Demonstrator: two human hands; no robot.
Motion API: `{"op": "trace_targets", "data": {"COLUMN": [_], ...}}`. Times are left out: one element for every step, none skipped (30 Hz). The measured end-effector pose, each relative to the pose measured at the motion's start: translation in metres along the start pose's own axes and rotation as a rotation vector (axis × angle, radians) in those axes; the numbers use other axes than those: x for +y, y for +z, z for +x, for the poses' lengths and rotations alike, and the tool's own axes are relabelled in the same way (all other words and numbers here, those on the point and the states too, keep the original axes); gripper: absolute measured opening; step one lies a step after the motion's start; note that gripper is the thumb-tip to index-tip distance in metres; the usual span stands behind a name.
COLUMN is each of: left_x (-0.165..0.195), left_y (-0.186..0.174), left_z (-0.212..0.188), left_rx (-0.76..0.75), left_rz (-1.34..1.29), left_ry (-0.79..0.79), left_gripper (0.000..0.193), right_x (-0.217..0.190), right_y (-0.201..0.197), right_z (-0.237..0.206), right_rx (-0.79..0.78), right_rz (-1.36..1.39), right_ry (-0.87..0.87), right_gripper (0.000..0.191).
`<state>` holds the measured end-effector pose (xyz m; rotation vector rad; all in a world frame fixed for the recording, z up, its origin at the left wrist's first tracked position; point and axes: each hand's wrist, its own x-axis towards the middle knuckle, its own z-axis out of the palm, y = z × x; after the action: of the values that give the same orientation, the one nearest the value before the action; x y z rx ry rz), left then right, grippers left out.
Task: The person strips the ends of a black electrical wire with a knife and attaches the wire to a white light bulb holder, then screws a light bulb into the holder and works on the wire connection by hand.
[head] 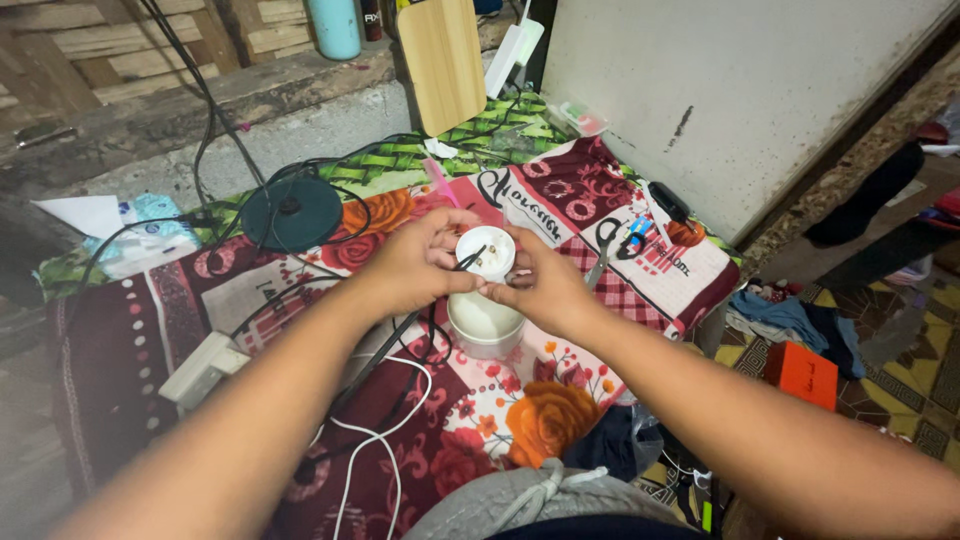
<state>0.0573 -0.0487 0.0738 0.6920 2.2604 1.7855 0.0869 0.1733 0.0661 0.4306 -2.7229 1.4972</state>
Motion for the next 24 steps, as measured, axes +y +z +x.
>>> {"op": "trace_targets", "data": {"left_x": [0.004, 0.008, 0.012, 0.016, 0.020, 0.023, 0.027, 0.029, 0.029, 0.028, 0.027, 0.023, 0.017, 0.007, -0.005, -0.017, -0.031, -0.046, -0.061, -0.076, -0.089, -0.102, -0.113, -0.124], "left_y": [0.001, 0.003, 0.006, 0.009, 0.012, 0.013, 0.011, 0.004, -0.003, -0.012, -0.027, -0.044, -0.057, -0.066, -0.076, -0.084, -0.089, -0.092, -0.092, -0.091, -0.090, -0.088, -0.087, -0.082], "left_z": [-0.002, -0.004, -0.006, -0.009, -0.013, -0.016, -0.021, -0.027, -0.032, -0.035, -0.038, -0.041, -0.043, -0.043, -0.046, -0.048, -0.050, -0.051, -0.054, -0.058, -0.064, -0.071, -0.079, -0.084], "left_rx": [-0.008, -0.017, -0.027, -0.057, -0.086, -0.115, -0.170, -0.225, -0.280, -0.249, -0.216, -0.183, -0.063, 0.057, 0.108, 0.160, 0.211, 0.202, 0.194, 0.186, 0.155, 0.123, 0.090, 0.007], "left_rz": [-0.023, -0.046, -0.069, -0.112, -0.154, -0.196, -0.225, -0.254, -0.283, -0.252, -0.221, -0.189, -0.134, -0.078, -0.048, -0.017, 0.016, 0.075, 0.134, 0.191, 0.417, 0.642, 0.867, 0.988], "left_ry": [-0.006, -0.012, -0.017, -0.003, 0.011, 0.025, -0.056, -0.136, -0.217, -0.258, -0.300, -0.344, -0.377, -0.411, -0.450, -0.487, -0.525, -0.525, -0.524, -0.523, -0.523, -0.518, -0.508, -0.583], "left_gripper": [0.070, 0.069, 0.067, 0.067, 0.066, 0.065, 0.066, 0.067, 0.068, 0.063, 0.058, 0.055, 0.051, 0.048, 0.044, 0.040, 0.037, 0.039, 0.040, 0.043, 0.045, 0.047, 0.050, 0.054], "right_x": [0.000, -0.001, -0.001, -0.002, -0.004, -0.005, -0.007, -0.009, -0.010, -0.011, -0.012, -0.012, -0.012, -0.013, -0.013, -0.013, -0.013, -0.014, -0.014, -0.015, -0.015, -0.015, -0.016, -0.015], "right_y": [0.000, 0.000, 0.000, -0.001, -0.002, -0.002, -0.002, -0.002, -0.002, -0.003, -0.002, -0.001, 0.001, 0.004, 0.006, 0.007, 0.008, 0.009, 0.008, 0.007, 0.006, 0.006, 0.006, 0.006], "right_z": [-0.005, -0.010, -0.015, -0.020, -0.024, -0.027, -0.031, -0.035, -0.040, -0.045, -0.052, -0.058, -0.064, -0.069, -0.073, -0.074, -0.076, -0.077, -0.076, -0.075, -0.073, -0.071, -0.069, -0.068], "right_rx": [0.003, 0.008, 0.013, 0.022, 0.031, 0.040, 0.031, 0.023, 0.014, 0.017, 0.019, 0.020, 0.028, 0.034, 0.042, 0.061, 0.081, 0.100, 0.132, 0.163, 0.195, 0.199, 0.203, 0.208], "right_rz": [-0.007, -0.015, -0.023, -0.014, -0.004, 0.005, 0.009, 0.012, 0.014, -0.025, -0.064, -0.101, -0.060, -0.018, 0.023, 0.022, 0.022, 0.023, -0.016, -0.056, -0.097, -0.146, -0.196, -0.246], "right_ry": [-0.033, -0.066, -0.098, -0.098, -0.098, -0.099, -0.093, -0.087, -0.080, -0.087, -0.095, -0.102, -0.113, -0.125, -0.138, -0.130, -0.121, -0.114, -0.139, -0.165, -0.191, -0.167, -0.144, -0.120], "right_gripper": [0.083, 0.080, 0.076, 0.074, 0.072, 0.069, 0.067, 0.064, 0.061, 0.060, 0.060, 0.060, 0.058, 0.057, 0.055, 0.055, 0.056, 0.056, 0.058, 0.061, 0.063, 0.063, 0.063, 0.063]}}
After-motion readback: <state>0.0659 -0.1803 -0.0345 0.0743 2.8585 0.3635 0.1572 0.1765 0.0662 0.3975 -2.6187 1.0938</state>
